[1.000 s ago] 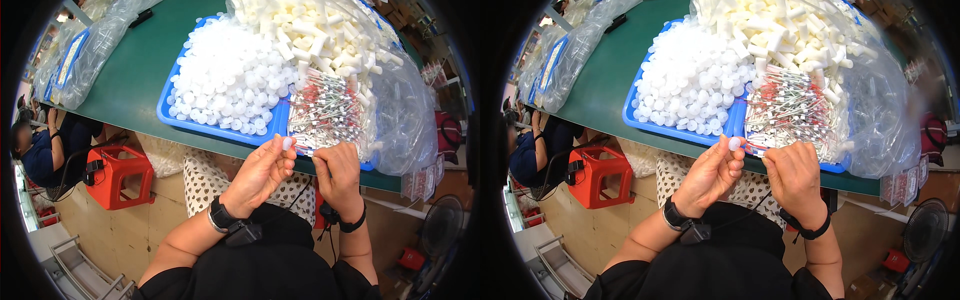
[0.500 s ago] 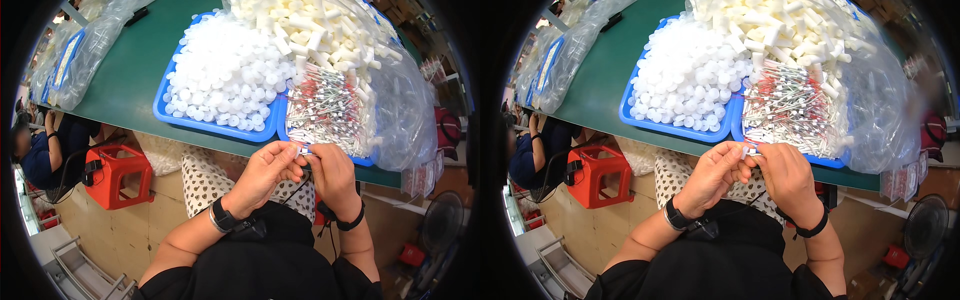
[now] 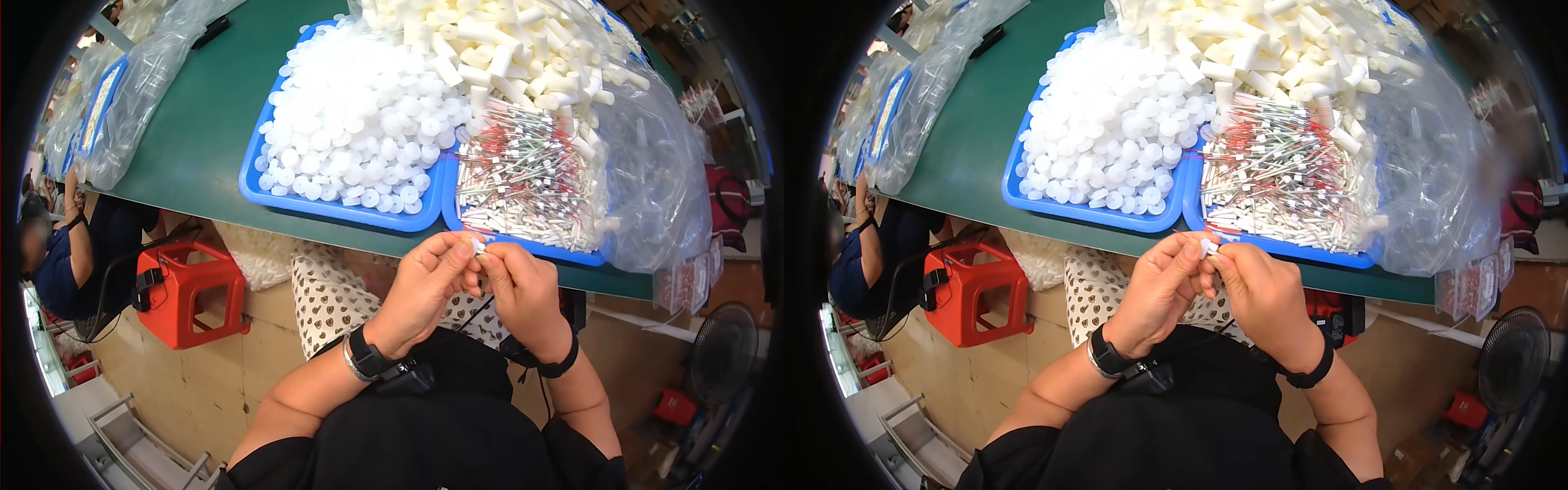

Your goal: The person sits at a table and repeatedly picks up small white plastic caps and metal pins from blue trays. They insert the pins into the caps by hand and place the assembled units into a clear plastic bag. The process is continuous and repetitive throughout the clip.

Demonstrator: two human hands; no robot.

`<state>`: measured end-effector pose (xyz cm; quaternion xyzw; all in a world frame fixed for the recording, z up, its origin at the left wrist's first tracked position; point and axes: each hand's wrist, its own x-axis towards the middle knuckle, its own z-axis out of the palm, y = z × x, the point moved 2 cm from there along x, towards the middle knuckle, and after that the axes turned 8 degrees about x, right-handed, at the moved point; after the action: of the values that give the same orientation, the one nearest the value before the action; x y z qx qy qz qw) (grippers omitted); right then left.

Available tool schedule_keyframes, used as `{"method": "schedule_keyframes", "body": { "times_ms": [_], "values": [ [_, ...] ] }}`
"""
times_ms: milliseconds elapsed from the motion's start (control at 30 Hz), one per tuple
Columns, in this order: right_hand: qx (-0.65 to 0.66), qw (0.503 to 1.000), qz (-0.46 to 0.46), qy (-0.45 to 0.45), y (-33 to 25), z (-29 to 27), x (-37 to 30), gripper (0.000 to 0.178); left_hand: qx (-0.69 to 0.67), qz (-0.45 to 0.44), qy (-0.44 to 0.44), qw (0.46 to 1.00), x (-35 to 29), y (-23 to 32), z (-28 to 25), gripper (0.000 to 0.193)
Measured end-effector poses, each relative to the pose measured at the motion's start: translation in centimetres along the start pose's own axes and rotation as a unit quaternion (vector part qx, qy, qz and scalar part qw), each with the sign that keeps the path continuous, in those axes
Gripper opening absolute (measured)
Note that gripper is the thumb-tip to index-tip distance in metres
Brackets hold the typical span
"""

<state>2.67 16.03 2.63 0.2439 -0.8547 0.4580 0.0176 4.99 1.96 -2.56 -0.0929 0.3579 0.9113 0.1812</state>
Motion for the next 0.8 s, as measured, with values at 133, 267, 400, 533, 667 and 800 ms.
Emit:
{"method": "schedule_keyframes", "body": {
  "times_ms": [133,267,400,533,667,800],
  "values": [
    [-0.090,0.996,0.009,0.004,0.4,-2.8,1.5,0.006,0.022,0.058,0.062,0.996,0.0,1.4,-0.4,0.029],
    [-0.257,0.964,-0.066,-0.032,1.8,-4.5,1.9,0.010,0.009,0.036,0.031,0.999,-0.2,2.0,-0.3,0.030],
    [-0.345,0.928,-0.120,-0.075,2.4,-4.2,2.4,0.011,-0.009,0.026,0.013,1.000,0.0,1.2,-0.6,0.032],
    [-0.371,0.911,-0.144,-0.112,2.7,-4.1,2.9,0.009,-0.017,0.024,0.016,0.999,-0.1,0.8,-0.8,0.031],
    [-0.346,0.920,-0.139,-0.116,3.1,-4.3,3.0,0.007,-0.024,0.028,0.033,0.999,0.0,0.8,-0.9,0.030],
    [-0.239,0.960,-0.130,-0.063,2.8,-4.5,3.1,0.008,-0.027,0.040,0.039,0.998,0.1,0.9,-0.8,0.028]
  ]
}}
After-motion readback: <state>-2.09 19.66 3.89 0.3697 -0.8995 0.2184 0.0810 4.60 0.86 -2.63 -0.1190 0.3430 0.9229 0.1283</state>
